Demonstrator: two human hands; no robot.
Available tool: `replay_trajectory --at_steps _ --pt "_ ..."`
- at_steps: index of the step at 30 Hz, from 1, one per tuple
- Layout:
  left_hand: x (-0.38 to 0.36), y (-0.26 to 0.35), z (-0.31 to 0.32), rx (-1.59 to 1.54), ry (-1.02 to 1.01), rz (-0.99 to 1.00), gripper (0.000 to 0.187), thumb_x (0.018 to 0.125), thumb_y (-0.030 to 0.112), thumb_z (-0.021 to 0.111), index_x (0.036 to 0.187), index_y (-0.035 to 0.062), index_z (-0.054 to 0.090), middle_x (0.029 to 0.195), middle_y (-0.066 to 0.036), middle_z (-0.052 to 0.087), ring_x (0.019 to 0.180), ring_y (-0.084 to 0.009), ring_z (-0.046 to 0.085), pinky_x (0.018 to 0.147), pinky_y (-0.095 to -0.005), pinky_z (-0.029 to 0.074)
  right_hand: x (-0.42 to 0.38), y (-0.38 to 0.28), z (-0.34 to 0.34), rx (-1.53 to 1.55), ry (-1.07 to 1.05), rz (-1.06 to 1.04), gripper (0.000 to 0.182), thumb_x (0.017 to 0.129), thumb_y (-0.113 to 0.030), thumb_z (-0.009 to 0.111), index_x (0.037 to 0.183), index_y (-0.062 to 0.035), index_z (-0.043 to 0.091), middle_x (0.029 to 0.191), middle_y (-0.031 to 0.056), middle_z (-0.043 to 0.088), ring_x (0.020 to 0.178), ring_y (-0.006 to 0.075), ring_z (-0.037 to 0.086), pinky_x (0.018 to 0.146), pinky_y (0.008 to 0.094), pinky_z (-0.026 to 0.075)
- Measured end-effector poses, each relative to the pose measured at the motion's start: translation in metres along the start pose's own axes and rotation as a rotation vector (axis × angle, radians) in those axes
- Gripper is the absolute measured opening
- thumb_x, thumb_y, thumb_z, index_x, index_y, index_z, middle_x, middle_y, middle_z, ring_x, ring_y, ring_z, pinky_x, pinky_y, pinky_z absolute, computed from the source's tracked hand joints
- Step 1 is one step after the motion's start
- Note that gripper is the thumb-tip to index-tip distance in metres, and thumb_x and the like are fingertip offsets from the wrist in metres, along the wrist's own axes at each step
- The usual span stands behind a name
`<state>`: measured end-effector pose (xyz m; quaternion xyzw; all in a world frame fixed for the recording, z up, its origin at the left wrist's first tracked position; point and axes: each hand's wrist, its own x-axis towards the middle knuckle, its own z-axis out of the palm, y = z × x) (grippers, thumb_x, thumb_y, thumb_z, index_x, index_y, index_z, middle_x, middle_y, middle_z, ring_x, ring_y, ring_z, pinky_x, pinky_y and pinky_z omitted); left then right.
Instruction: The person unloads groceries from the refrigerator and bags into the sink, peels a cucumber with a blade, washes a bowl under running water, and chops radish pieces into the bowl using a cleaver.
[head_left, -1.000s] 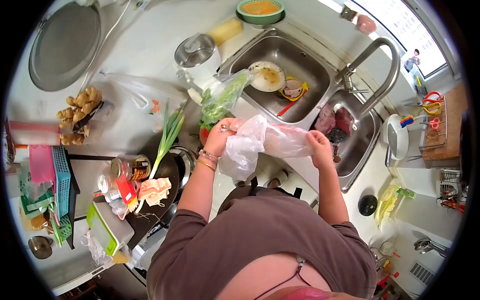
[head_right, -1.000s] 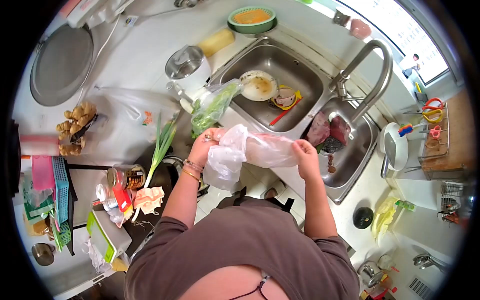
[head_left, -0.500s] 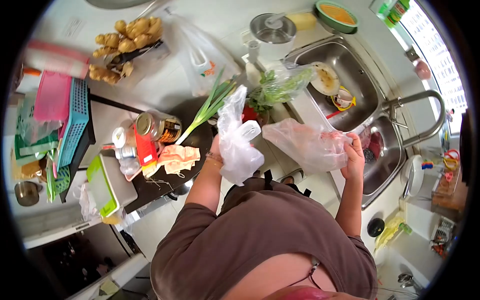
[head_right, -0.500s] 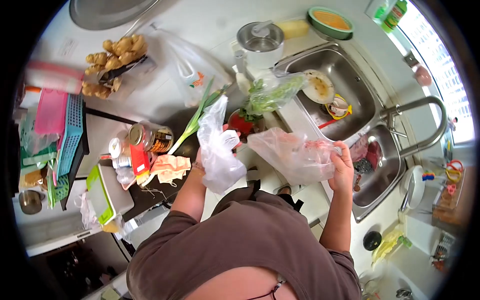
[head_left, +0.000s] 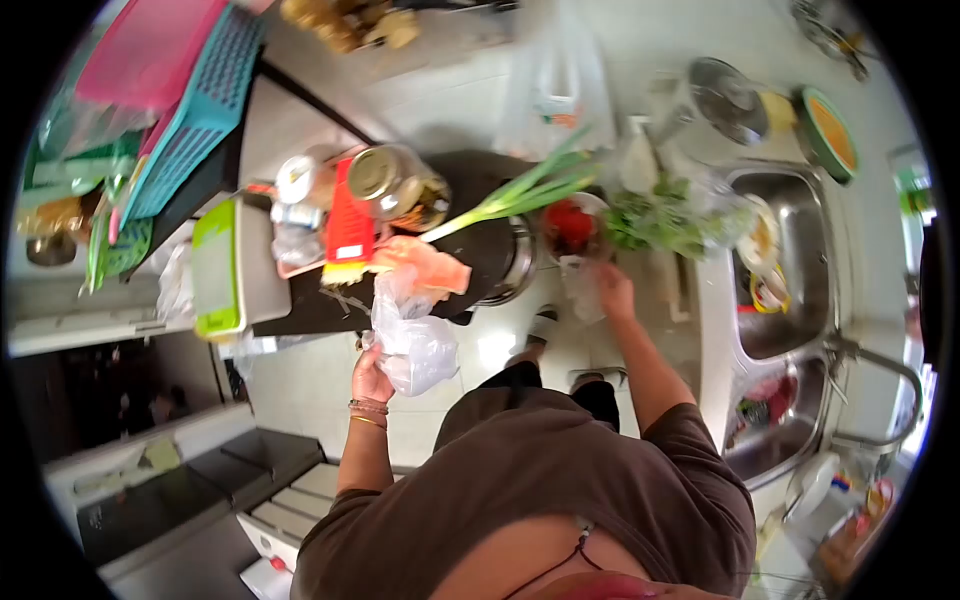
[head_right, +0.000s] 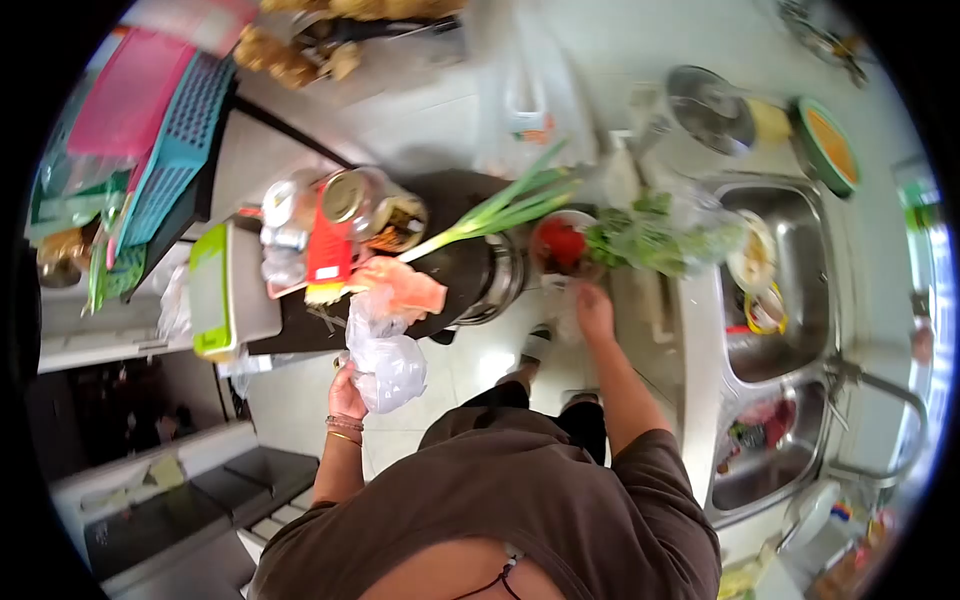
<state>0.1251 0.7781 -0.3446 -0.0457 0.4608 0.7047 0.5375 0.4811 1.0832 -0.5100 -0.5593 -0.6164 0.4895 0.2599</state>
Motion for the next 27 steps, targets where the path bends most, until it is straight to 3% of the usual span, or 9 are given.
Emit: replay_trajectory --at_steps 2,7,12,16,18,21,22,25,27 --pt "-0.017 0.015 0.003 -0.008 0.031 0.072 0.051 0.077 0.002 0.061 0.126 0.0005 0.045 0.123 -0.013 0.054 0.114 -0.0278 0.052 0.099 -0.0440 0.040 0.031 0.029 0.013 -0.130 -0.010 -0.023 0.038 0.084 -0.010 0.057 0.121 0.0015 0.053 0.113 0.0196 0.060 0.109 0.0278 0.057 0.091 0.0358 0.043" --pt "-0.023 0.015 -0.010 -0.031 0.225 0.176 0.046 0.081 0.007 0.059 0.125 -0.0007 0.046 0.122 -0.014 0.055 0.113 -0.0303 0.052 0.100 -0.0469 0.039 0.051 0.024 0.014 -0.699 0.018 -0.097 0.050 0.085 -0.011 0.056 0.132 -0.0021 0.042 0.125 0.0228 0.052 0.118 0.0365 0.048 0.096 0.0424 0.040" --pt "-0.022 -0.020 -0.042 -0.183 0.678 0.120 0.037 0.086 0.013 0.057 0.123 0.0145 0.049 0.121 -0.004 0.053 0.107 -0.0255 0.050 0.093 -0.0474 0.039 0.043 0.009 0.003 -0.810 -0.536 0.279 0.047 0.087 -0.016 0.055 0.131 -0.0015 0.045 0.132 0.0228 0.045 0.118 0.0384 0.046 0.096 0.0454 0.041" --pt "-0.049 -0.008 -0.084 -0.191 0.610 0.274 0.032 0.086 0.006 0.057 0.115 0.0155 0.051 0.111 -0.002 0.056 0.106 -0.0233 0.052 0.086 -0.0471 0.039 -0.008 0.031 -0.013 -0.473 -0.438 0.417 0.039 0.087 -0.017 0.055 0.123 -0.0001 0.053 0.124 0.0203 0.052 0.112 0.0359 0.051 0.091 0.0443 0.044" --pt "-0.033 0.015 -0.111 -0.144 0.630 0.318 0.034 0.083 -0.002 0.057 0.114 0.0121 0.051 0.102 -0.005 0.060 0.096 -0.0233 0.058 0.082 -0.0438 0.048 -0.027 0.054 -0.024 -0.685 -0.492 0.281 0.036 0.086 -0.018 0.056 0.118 -0.0007 0.056 0.121 0.0200 0.055 0.113 0.0355 0.051 0.090 0.0436 0.045" --pt "0.017 0.054 -0.141 0.018 0.540 0.403 0.031 0.082 -0.006 0.057 0.110 0.0054 0.055 0.095 -0.007 0.063 0.087 -0.0222 0.061 0.076 -0.0384 0.051 -0.047 0.014 -0.044 -0.582 -0.550 0.406 0.038 0.085 -0.021 0.057 0.118 -0.0018 0.057 0.121 0.0200 0.055 0.114 0.0361 0.051 0.090 0.0436 0.044" --pt "0.035 0.070 -0.148 -0.042 0.462 0.429 0.054 0.079 -0.008 0.061 0.125 0.0081 0.039 0.100 -0.010 0.057 0.081 -0.0204 0.060 0.067 -0.0340 0.051 -0.048 0.015 -0.048 -0.585 -0.556 0.368 0.039 0.084 -0.022 0.058 0.118 -0.0019 0.057 0.121 0.0202 0.056 0.113 0.0359 0.052 0.090 0.0434 0.044" --pt "0.081 0.104 -0.123 0.417 0.751 0.576 0.067 0.075 0.007 0.071 0.131 0.0049 0.033 0.111 -0.012 0.056 0.099 -0.0257 0.058 0.083 -0.0354 0.050 -0.052 0.016 -0.070 -0.602 -0.513 0.298 0.040 0.083 -0.025 0.059 0.115 -0.0015 0.058 0.118 0.0203 0.057 0.111 0.0353 0.054 0.091 0.0428 0.044" --pt "0.124 0.097 -0.172 0.996 0.982 0.522 0.079 0.070 0.018 0.076 0.132 0.0043 0.029 0.116 -0.014 0.054 0.107 -0.0283 0.055 0.090 -0.0368 0.046 -0.051 0.000 -0.066 -0.615 -0.452 0.285 0.039 0.081 -0.027 0.059 0.110 -0.0005 0.061 0.114 0.0197 0.060 0.109 0.0351 0.055 0.092 0.0420 0.043"
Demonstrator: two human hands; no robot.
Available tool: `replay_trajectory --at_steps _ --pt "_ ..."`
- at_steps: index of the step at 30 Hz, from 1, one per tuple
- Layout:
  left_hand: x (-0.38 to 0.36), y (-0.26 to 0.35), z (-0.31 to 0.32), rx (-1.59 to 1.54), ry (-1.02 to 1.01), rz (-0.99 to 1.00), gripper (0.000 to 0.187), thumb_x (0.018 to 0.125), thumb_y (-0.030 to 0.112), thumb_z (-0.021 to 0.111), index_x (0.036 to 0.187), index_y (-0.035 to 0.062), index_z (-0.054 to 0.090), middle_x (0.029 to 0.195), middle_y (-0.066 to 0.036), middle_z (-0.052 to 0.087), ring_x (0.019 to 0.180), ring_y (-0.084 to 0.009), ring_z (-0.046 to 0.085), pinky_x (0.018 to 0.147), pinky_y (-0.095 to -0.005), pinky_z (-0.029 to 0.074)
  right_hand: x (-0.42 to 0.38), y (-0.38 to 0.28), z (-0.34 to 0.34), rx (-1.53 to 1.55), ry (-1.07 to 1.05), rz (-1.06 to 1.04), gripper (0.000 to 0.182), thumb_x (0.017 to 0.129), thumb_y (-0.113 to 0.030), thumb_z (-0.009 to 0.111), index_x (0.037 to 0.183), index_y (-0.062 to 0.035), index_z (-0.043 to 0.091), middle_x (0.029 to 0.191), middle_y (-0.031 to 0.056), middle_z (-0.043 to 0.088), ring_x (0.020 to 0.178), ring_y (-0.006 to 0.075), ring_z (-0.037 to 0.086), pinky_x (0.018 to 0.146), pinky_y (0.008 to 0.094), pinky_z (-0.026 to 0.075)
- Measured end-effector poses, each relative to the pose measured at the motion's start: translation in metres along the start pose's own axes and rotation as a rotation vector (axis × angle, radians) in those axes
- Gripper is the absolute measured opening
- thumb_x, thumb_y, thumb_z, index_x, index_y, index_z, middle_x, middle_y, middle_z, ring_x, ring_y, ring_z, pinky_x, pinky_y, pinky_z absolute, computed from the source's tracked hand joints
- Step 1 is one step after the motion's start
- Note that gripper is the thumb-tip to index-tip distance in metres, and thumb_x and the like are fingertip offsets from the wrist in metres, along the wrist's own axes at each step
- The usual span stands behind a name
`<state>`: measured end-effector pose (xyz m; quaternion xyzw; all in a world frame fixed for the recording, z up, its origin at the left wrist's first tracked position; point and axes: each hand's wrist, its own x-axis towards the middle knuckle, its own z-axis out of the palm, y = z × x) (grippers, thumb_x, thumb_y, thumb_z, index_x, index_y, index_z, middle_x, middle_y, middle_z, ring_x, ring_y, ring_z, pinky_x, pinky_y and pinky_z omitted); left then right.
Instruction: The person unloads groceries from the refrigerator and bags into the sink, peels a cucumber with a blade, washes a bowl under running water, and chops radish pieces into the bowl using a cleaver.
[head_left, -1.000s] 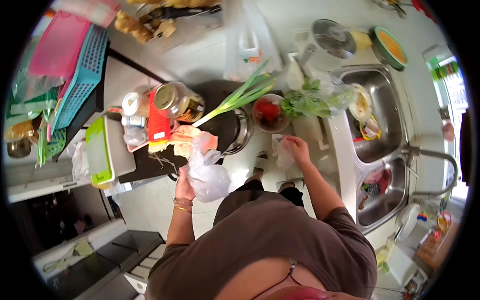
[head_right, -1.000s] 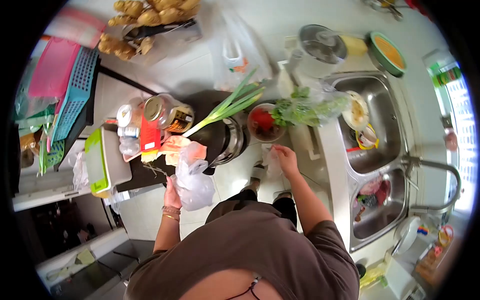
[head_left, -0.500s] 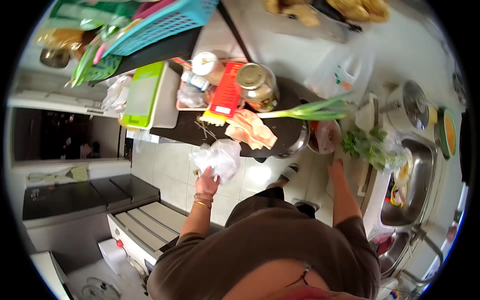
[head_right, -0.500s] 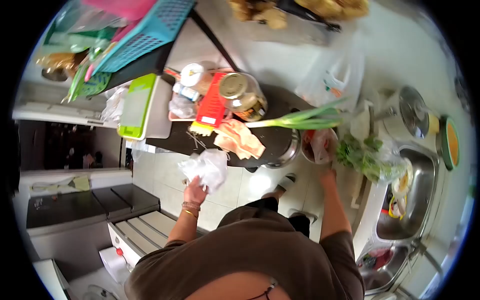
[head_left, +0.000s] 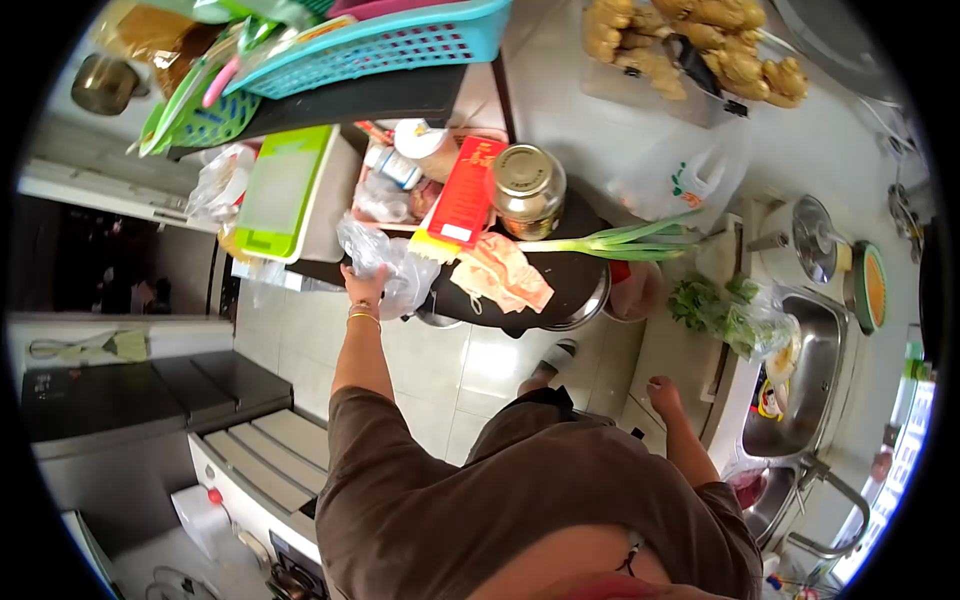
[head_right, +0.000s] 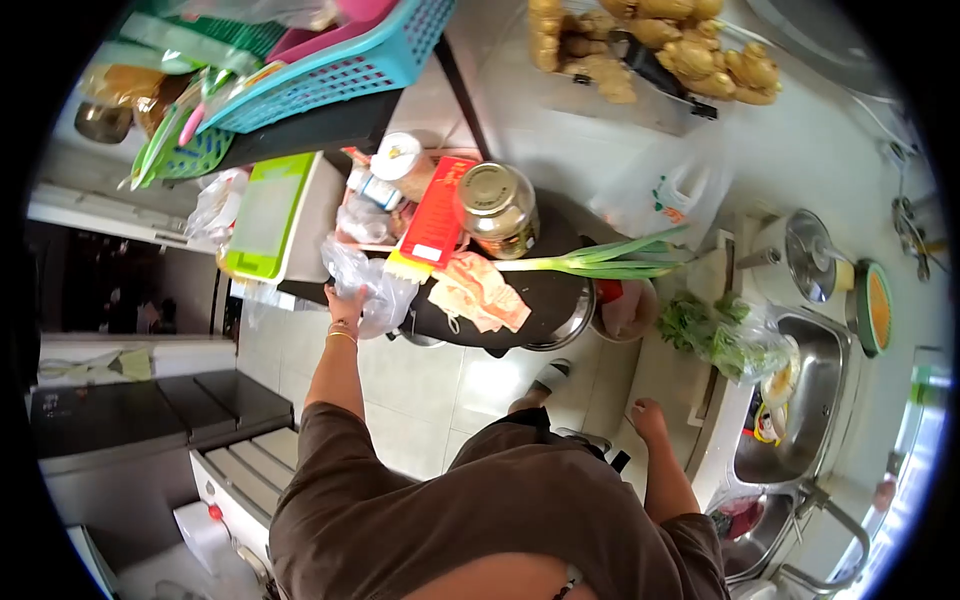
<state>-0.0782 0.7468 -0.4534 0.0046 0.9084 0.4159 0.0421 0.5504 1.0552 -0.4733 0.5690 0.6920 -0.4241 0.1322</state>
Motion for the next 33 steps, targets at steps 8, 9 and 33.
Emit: replay_trajectory --at_steps 8,9,33 --pt "0.060 -0.034 -0.009 0.141 0.100 -0.001 0.110 0.055 0.036 0.085 0.133 -0.0049 0.021 0.125 -0.021 0.045 0.120 -0.0355 0.041 0.103 -0.0461 0.033 -0.032 -0.040 -0.009 0.094 0.112 -0.143 0.034 0.080 -0.023 0.058 0.109 -0.0044 0.062 0.110 0.0218 0.059 0.106 0.0381 0.054 0.091 0.0430 0.043" --pt "0.047 -0.007 -0.020 -0.031 0.091 -0.039 0.105 0.057 0.032 0.084 0.135 -0.0049 0.024 0.126 -0.023 0.045 0.122 -0.0363 0.040 0.103 -0.0475 0.033 -0.044 -0.045 -0.014 0.086 0.138 -0.172 0.033 0.080 -0.022 0.057 0.108 -0.0052 0.062 0.109 0.0214 0.059 0.105 0.0380 0.054 0.091 0.0436 0.043" --pt "-0.614 0.321 0.132 -0.172 -1.559 1.530 0.048 0.076 0.005 0.061 0.122 0.0016 0.047 0.129 -0.021 0.037 0.118 -0.0369 0.041 0.100 -0.0430 0.034 -0.375 0.152 -0.049 0.922 1.253 0.252 0.023 0.087 -0.014 0.057 0.105 0.0004 0.062 0.098 0.0126 0.064 0.089 0.0203 0.061 0.078 0.0308 0.048"
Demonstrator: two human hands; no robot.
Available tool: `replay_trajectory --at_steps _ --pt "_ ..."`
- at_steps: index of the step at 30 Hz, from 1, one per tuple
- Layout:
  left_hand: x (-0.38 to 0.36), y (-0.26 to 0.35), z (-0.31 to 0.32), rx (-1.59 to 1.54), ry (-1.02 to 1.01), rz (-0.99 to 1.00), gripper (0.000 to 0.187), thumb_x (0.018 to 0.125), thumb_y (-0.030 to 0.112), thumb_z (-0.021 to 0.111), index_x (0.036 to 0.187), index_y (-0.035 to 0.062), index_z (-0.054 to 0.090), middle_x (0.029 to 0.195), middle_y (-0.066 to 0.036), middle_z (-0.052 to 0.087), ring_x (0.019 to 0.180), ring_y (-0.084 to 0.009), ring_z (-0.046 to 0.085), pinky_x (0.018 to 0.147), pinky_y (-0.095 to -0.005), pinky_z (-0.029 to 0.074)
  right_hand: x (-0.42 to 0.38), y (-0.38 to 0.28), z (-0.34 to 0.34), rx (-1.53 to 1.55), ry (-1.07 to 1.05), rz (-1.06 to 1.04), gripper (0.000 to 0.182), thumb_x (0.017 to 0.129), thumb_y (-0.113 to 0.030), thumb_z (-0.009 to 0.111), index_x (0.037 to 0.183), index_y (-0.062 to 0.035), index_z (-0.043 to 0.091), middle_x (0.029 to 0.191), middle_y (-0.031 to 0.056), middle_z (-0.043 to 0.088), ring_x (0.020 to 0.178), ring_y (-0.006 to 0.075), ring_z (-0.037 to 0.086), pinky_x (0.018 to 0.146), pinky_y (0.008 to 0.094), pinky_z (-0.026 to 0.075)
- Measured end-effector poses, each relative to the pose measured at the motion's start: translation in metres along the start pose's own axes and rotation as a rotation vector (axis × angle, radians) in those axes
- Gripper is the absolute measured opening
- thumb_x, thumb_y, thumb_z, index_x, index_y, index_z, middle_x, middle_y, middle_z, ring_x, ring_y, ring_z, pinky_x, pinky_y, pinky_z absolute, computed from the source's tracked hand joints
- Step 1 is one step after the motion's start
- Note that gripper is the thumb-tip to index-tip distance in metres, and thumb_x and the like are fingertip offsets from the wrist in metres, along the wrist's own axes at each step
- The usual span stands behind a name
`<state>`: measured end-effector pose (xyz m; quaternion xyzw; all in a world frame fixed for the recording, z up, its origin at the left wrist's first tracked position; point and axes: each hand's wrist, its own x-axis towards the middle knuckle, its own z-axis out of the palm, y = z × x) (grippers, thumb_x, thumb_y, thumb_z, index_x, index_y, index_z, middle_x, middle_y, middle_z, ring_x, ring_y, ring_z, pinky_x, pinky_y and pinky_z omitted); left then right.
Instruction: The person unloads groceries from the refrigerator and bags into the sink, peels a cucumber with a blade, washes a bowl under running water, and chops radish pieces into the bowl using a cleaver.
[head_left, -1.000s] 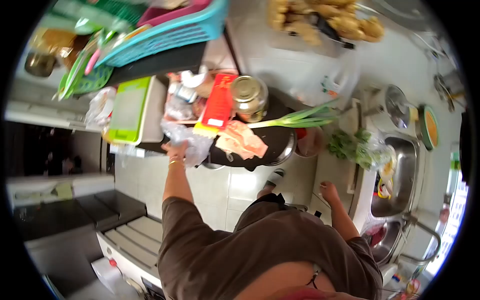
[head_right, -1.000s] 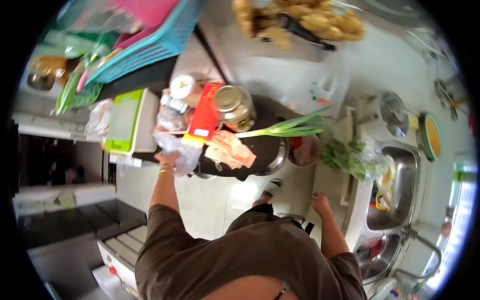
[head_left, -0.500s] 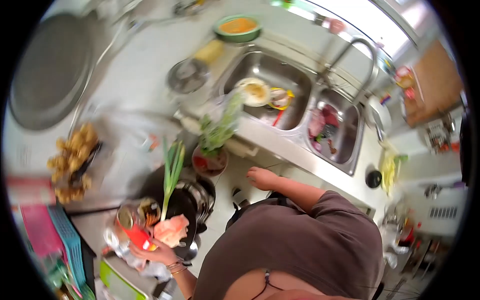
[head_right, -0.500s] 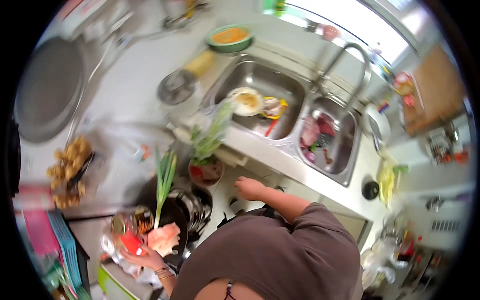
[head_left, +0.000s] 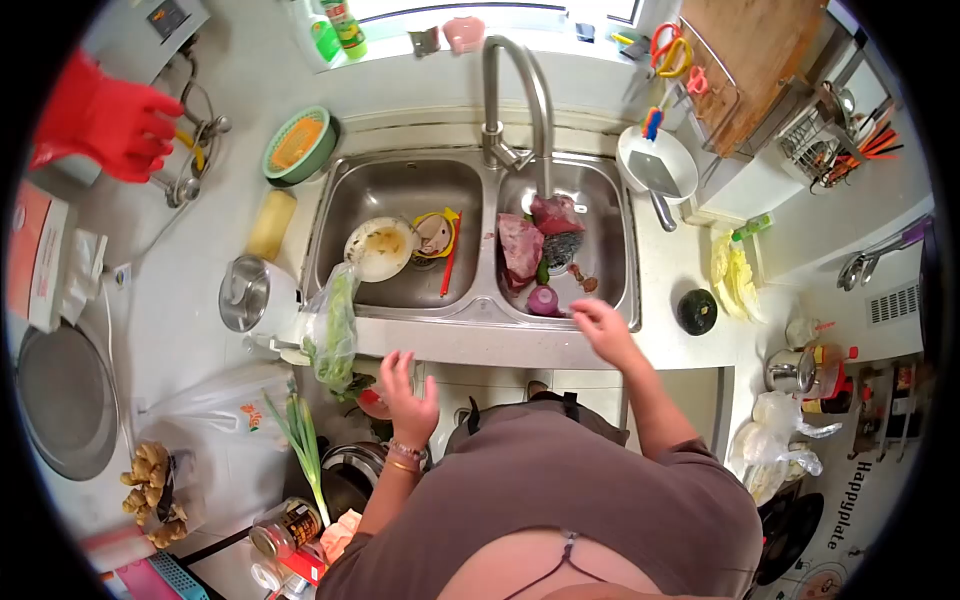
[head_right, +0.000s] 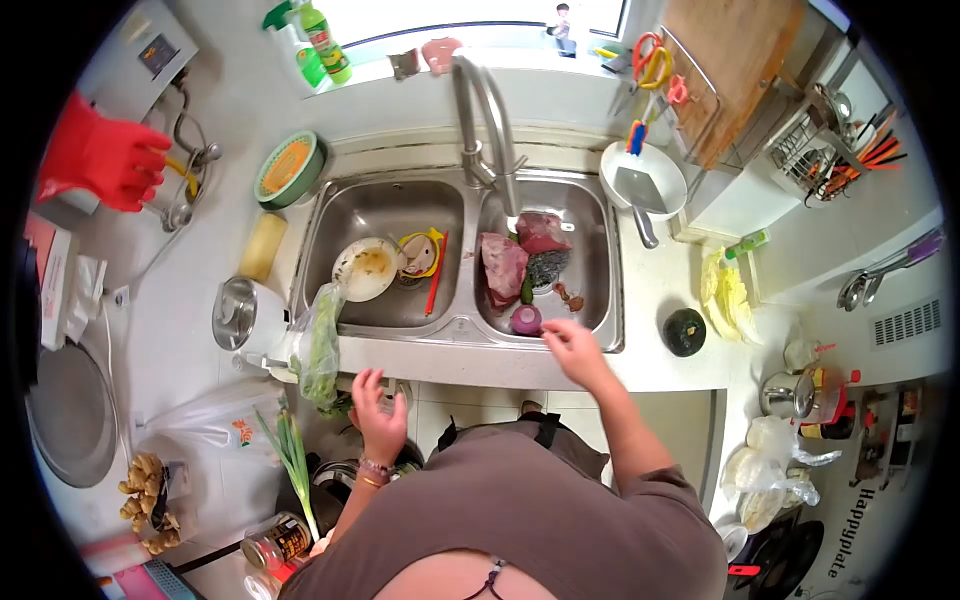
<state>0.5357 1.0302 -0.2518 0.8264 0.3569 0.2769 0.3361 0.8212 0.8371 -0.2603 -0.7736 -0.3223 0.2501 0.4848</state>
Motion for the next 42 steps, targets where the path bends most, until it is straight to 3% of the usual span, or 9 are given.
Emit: replay_trajectory --at_steps 9,16,20,25,29,33,39,41,42 --pt "0.051 0.041 0.085 -0.095 -0.340 -0.079 0.038 0.079 0.008 0.062 0.115 0.0029 0.053 0.120 -0.013 0.048 0.109 -0.0264 0.051 0.086 -0.0362 0.047 0.041 0.048 -0.128 0.072 0.251 0.103 0.024 0.082 -0.002 0.049 0.100 0.0018 0.065 0.089 0.0102 0.067 0.082 0.0166 0.062 0.076 0.0275 0.048" --pt "0.062 0.048 0.126 -0.319 -0.432 -0.256 0.032 0.082 0.008 0.062 0.112 0.0030 0.056 0.110 -0.010 0.055 0.101 -0.0205 0.057 0.081 -0.0323 0.051 0.145 0.149 0.012 -0.225 -0.227 0.328 0.040 0.073 -0.013 0.063 0.109 0.0030 0.060 0.092 0.0177 0.067 0.085 0.0266 0.065 0.077 0.0340 0.050" --pt "0.063 0.051 0.127 -0.354 -0.586 -0.301 0.031 0.083 0.009 0.062 0.113 0.0019 0.056 0.106 -0.009 0.060 0.098 -0.0183 0.060 0.082 -0.0310 0.052 0.187 0.181 0.078 -0.436 -0.233 0.545 0.057 0.069 -0.021 0.066 0.115 0.0072 0.047 0.108 0.0265 0.060 0.099 0.0399 0.059 0.086 0.0430 0.047" --pt "0.070 -0.001 0.121 -0.571 -0.675 -0.561 0.026 0.088 0.009 0.059 0.112 0.0008 0.056 0.103 -0.006 0.062 0.096 -0.0138 0.060 0.083 -0.0270 0.048 0.193 0.197 0.092 -0.470 -0.190 0.554 0.048 0.074 -0.025 0.062 0.109 0.0062 0.055 0.102 0.0273 0.061 0.099 0.0384 0.061 0.084 0.0432 0.048" --pt "0.102 -0.019 0.111 -0.793 -0.605 -0.872 0.024 0.089 0.010 0.057 0.111 0.0009 0.054 0.100 -0.008 0.062 0.094 -0.0169 0.061 0.080 -0.0289 0.050 0.205 0.182 0.037 -0.312 -0.247 0.642 0.036 0.077 -0.034 0.055 0.077 0.0002 0.064 0.072 0.0190 0.064 0.069 0.0318 0.065 0.062 0.0403 0.051" --pt "0.132 -0.033 0.124 -1.108 -0.601 -1.119 0.022 0.091 0.015 0.056 0.107 0.0011 0.054 0.101 -0.014 0.060 0.093 -0.0231 0.061 0.081 -0.0343 0.051 0.154 0.086 -0.024 0.363 -0.223 0.924 0.028 0.080 -0.028 0.049 0.071 -0.0033 0.058 0.055 0.0039 0.052 0.042 0.0116 0.046 0.039 0.0267 0.035" --pt "0.172 0.016 0.157 -1.357 -0.805 -1.287 0.032 0.091 0.018 0.056 0.116 0.0038 0.041 0.095 -0.015 0.059 0.088 -0.0278 0.060 0.076 -0.0407 0.053 0.092 0.000 0.041 0.304 -0.287 0.662 0.027 0.087 -0.026 0.051 0.079 -0.0012 0.058 0.066 0.0052 0.058 0.054 0.0112 0.053 0.050 0.0233 0.043" --pt "0.173 -0.004 0.178 -1.398 -0.592 -1.147 0.024 0.090 0.013 0.056 0.108 0.0029 0.043 0.088 -0.014 0.056 0.078 -0.0275 0.060 0.070 -0.0408 0.053 0.105 -0.043 0.048 0.211 -0.601 0.534 0.027 0.090 -0.027 0.055 0.092 -0.0003 0.061 0.068 0.0028 0.060 0.059 0.0115 0.056 0.058 0.0265 0.046" --pt "0.178 -0.015 0.179 -1.398 -0.430 -1.223 0.018 0.088 0.010 0.056 0.100 0.0021 0.045 0.081 -0.012 0.054 0.070 -0.0246 0.057 0.063 -0.0377 0.052 0.108 -0.041 0.038 0.140 -0.426 0.476 0.025 0.090 -0.022 0.055 0.100 -0.0002 0.059 0.074 0.0033 0.061 0.064 0.0123 0.057 0.062 0.0268 0.047"
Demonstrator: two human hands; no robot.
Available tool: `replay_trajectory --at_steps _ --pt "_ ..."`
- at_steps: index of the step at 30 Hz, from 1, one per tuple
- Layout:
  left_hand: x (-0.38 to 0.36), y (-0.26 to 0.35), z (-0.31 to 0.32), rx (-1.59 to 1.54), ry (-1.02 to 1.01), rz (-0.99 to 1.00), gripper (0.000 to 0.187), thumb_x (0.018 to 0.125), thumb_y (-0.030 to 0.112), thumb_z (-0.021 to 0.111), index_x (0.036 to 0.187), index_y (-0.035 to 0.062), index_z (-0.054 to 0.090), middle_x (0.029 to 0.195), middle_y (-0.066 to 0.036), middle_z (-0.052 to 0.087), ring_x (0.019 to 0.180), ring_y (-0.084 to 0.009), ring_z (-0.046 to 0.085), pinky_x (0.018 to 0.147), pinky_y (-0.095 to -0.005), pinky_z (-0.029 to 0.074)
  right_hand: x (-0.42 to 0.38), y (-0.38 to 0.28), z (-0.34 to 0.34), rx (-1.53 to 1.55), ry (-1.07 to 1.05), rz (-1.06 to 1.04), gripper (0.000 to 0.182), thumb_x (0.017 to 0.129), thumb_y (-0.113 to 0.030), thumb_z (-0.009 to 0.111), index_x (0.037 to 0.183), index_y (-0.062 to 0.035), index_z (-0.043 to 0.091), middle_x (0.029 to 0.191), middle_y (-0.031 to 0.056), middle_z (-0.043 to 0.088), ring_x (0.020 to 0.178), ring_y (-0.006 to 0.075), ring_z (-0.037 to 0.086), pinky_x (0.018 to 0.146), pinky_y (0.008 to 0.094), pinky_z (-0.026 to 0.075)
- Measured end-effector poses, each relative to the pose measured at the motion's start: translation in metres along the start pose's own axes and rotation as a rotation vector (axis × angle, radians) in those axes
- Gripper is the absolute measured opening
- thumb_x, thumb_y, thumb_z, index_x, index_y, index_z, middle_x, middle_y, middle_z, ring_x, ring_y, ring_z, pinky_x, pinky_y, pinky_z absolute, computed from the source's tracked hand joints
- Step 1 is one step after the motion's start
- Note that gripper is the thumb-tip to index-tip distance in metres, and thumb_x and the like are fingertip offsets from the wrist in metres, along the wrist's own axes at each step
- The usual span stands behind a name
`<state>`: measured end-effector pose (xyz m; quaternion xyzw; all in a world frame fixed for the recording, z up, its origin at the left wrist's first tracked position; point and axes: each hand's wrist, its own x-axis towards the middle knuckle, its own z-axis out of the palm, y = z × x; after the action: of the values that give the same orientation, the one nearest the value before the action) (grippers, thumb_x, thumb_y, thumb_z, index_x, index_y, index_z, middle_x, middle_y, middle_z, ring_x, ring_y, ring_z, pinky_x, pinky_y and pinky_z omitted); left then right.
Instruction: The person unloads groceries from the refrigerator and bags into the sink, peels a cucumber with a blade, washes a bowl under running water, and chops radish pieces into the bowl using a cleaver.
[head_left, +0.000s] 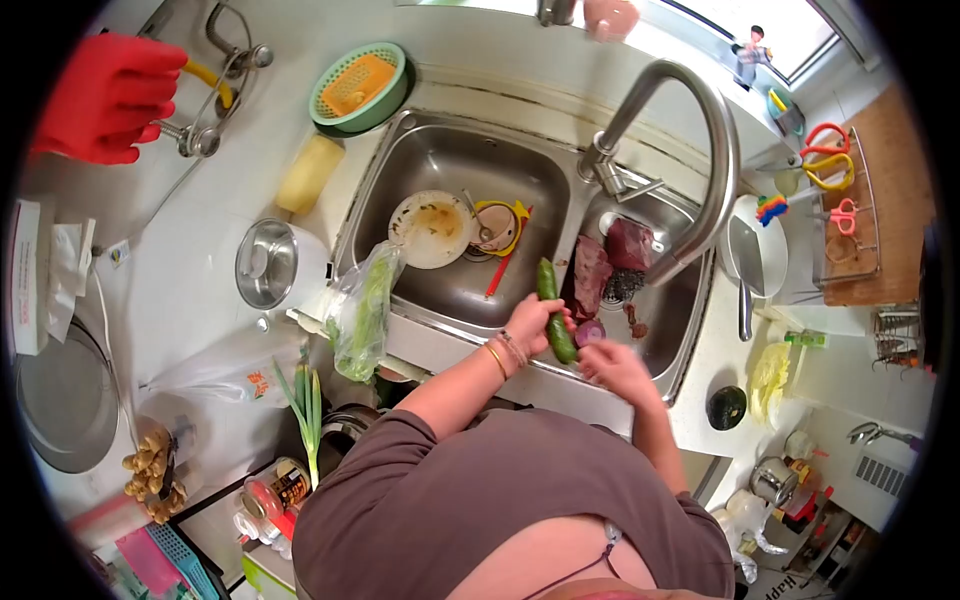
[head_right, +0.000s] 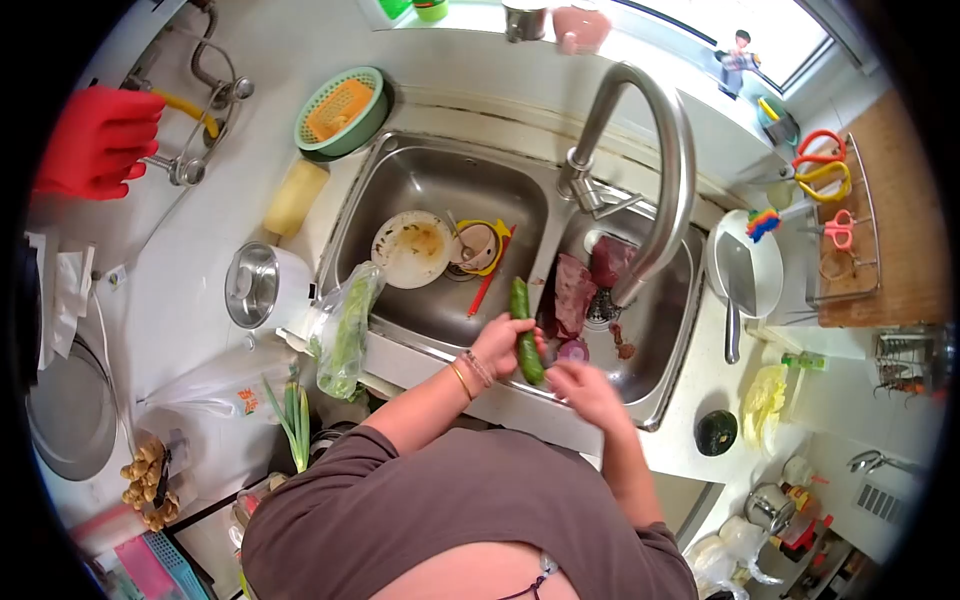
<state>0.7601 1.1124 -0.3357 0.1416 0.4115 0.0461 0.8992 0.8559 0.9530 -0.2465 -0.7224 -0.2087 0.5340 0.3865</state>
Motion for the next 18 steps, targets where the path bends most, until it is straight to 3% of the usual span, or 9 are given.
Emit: replay_trajectory --at_steps 3,5,8,9,11,13,15,17,18 --pt "0.000 0.041 -0.039 -0.173 0.083 -0.047 0.013 0.088 0.011 0.056 0.087 0.0019 0.047 0.074 -0.009 0.052 0.062 -0.0160 0.052 0.054 -0.0296 0.049 0.002 -0.020 -0.055 -0.019 0.596 -0.489 0.019 0.088 -0.002 0.047 0.106 -0.0019 0.051 0.094 0.0078 0.062 0.078 0.0129 0.060 0.065 0.0249 0.045" --pt "0.008 0.058 -0.071 -0.346 0.041 -0.193 0.030 0.091 0.029 0.056 0.086 0.0014 0.045 0.073 -0.007 0.049 0.060 -0.0150 0.049 0.054 -0.0272 0.048 -0.010 -0.086 -0.039 -0.569 0.799 -0.626 0.021 0.086 0.004 0.043 0.106 0.0003 0.049 0.097 0.0127 0.061 0.082 0.0206 0.060 0.072 0.0298 0.046" --pt "0.006 0.079 -0.083 -0.356 0.032 -0.127 0.040 0.092 0.042 0.052 0.091 0.0025 0.046 0.076 -0.008 0.048 0.064 -0.0185 0.049 0.054 -0.0283 0.047 -0.002 -0.147 0.006 -0.630 0.493 -0.464 0.043 0.077 0.008 0.045 0.120 0.0029 0.044 0.110 0.0236 0.054 0.098 0.0401 0.053 0.085 0.0402 0.044" --pt "0.003 0.084 -0.081 -0.342 0.014 -0.091 0.041 0.092 0.043 0.050 0.093 0.0030 0.046 0.077 -0.008 0.048 0.065 -0.0194 0.049 0.054 -0.0287 0.047 0.019 -0.147 0.019 -0.817 0.469 -0.708 0.044 0.077 0.008 0.047 0.121 0.0048 0.044 0.112 0.0245 0.053 0.099 0.0401 0.054 0.086 0.0425 0.044" --pt "0.000 0.094 -0.083 -0.332 -0.002 -0.038 0.042 0.092 0.046 0.049 0.095 0.0041 0.047 0.079 -0.008 0.048 0.067 -0.0206 0.049 0.054 -0.0296 0.047 0.044 -0.170 0.056 -0.480 0.325 -0.726 0.047 0.078 0.006 0.048 0.125 0.0050 0.043 0.119 0.0253 0.051 0.114 0.0372 0.049 0.095 0.0419 0.041" --pt "0.003 0.108 -0.085 -0.334 -0.004 0.006 0.042 0.092 0.047 0.048 0.097 0.0053 0.048 0.079 -0.008 0.048 0.069 -0.0212 0.049 0.055 -0.0305 0.048 0.082 -0.182 0.043 -0.890 0.309 -0.919 0.046 0.080 0.003 0.048 0.125 0.0051 0.043 0.125 0.0234 0.049 0.117 0.0354 0.047 0.097 0.0399 0.040" --pt "0.008 0.121 -0.089 -0.364 -0.024 -0.008 0.040 0.092 0.044 0.050 0.096 0.0044 0.048 0.079 -0.008 0.049 0.066 -0.0203 0.049 0.054 -0.0302 0.048 0.127 -0.169 -0.003 -1.147 0.337 -0.735 0.045 0.081 -0.001 0.048 0.126 0.0038 0.045 0.129 0.0210 0.047 0.120 0.0340 0.045 0.098 0.0369 0.041" --pt "0.013 0.135 -0.092 -0.397 -0.047 -0.012 0.038 0.092 0.042 0.052 0.094 0.0035 0.048 0.078 -0.008 0.049 0.064 -0.0195 0.050 0.054 -0.0299 0.048 0.159 -0.146 -0.059 -1.372 0.486 -0.265 0.041 0.082 -0.005 0.048 0.122 0.0018 0.049 0.129 0.0200 0.047 0.119 0.0333 0.046 0.097 0.0377 0.041" --pt "0.013 0.140 -0.088 -0.389 -0.011 0.010 0.034 0.091 0.035 0.056 0.094 0.0018 0.047 0.077 -0.008 0.050 0.062 -0.0189 0.050 0.053 -0.0294 0.048 0.166 -0.122 -0.081 -1.523 0.639 -0.314 0.038 0.082 -0.006 0.049 0.119 0.0008 0.052 0.127 0.0190 0.049 0.118 0.0324 0.048 0.096 0.0398 0.041"
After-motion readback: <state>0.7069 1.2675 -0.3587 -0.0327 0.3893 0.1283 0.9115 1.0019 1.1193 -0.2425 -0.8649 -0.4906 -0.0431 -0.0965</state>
